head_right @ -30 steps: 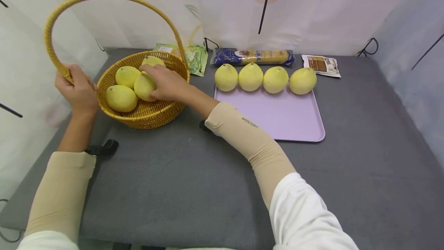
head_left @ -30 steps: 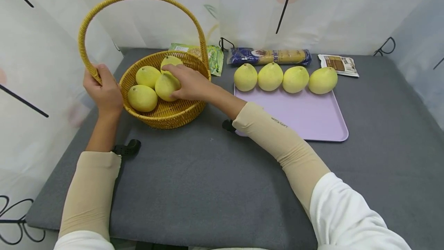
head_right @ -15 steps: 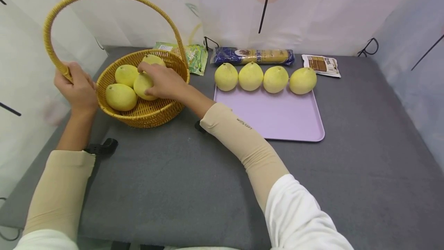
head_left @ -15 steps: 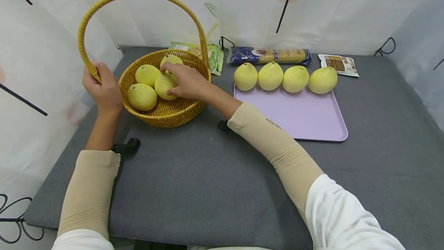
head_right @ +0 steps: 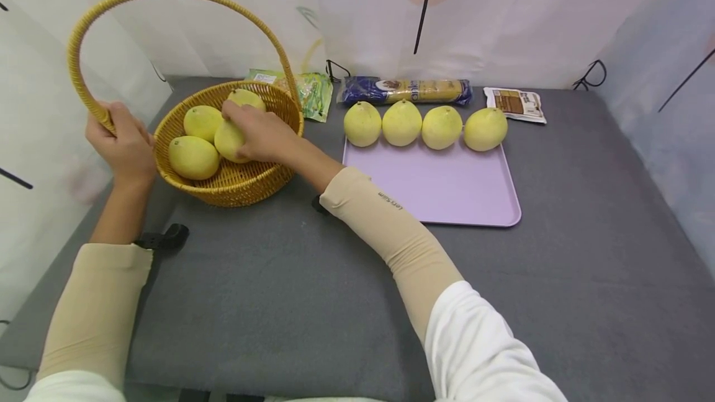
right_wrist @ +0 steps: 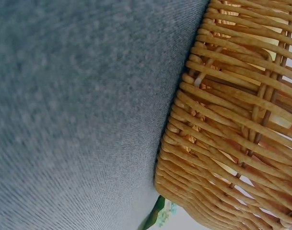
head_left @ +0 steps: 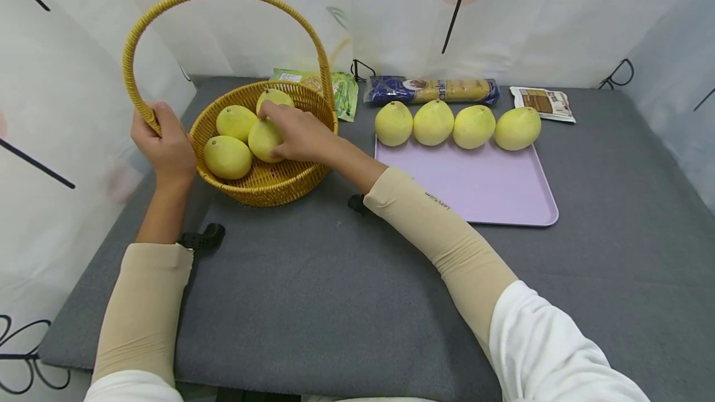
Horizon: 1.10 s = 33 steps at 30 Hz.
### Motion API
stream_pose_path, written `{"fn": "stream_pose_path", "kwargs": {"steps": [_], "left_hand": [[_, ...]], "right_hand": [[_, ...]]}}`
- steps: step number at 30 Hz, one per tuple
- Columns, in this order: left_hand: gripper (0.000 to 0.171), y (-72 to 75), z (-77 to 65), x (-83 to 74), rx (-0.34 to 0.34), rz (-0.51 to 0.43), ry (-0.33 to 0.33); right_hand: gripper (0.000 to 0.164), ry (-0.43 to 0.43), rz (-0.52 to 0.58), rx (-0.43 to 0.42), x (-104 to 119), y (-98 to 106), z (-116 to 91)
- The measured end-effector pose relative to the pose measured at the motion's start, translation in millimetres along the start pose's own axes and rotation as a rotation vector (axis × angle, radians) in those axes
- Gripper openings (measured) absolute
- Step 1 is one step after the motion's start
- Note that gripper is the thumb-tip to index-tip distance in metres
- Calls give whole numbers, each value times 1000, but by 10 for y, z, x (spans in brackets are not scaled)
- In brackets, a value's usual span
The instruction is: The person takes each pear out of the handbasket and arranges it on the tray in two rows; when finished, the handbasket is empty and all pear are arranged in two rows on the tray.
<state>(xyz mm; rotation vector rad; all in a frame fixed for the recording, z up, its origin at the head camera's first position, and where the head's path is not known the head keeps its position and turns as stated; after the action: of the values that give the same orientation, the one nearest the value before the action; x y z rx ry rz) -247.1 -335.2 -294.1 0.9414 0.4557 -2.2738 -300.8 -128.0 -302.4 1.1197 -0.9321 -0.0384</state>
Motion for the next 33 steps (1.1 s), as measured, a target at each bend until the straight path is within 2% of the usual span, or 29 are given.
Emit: {"fn": "stream_pose_path", "kwargs": {"steps": [9, 19, 33], "left_hand": [[31, 6, -3, -10, 6, 24, -11], [31, 1, -7, 5, 8, -4, -12], [30, -6, -5, -4, 21, -13, -20]], "right_hand": [[62, 10, 19, -20, -4, 13, -28], [58, 16, 61, -46, 8, 56, -58], [58, 36, 24, -51, 70, 125, -172]]}}
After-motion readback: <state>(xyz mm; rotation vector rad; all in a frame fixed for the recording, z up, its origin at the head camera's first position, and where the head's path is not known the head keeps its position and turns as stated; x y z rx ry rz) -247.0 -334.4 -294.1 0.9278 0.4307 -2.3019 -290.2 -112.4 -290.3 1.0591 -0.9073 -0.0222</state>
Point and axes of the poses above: each hand's wrist, its own z-axis towards the middle knuckle, its own y-axis out of the back of the hand, x = y × z, the point moved 5 cm from there along z, towards the middle knuckle, and after that the axes turned 13 degrees about z, right-handed, at the moved point
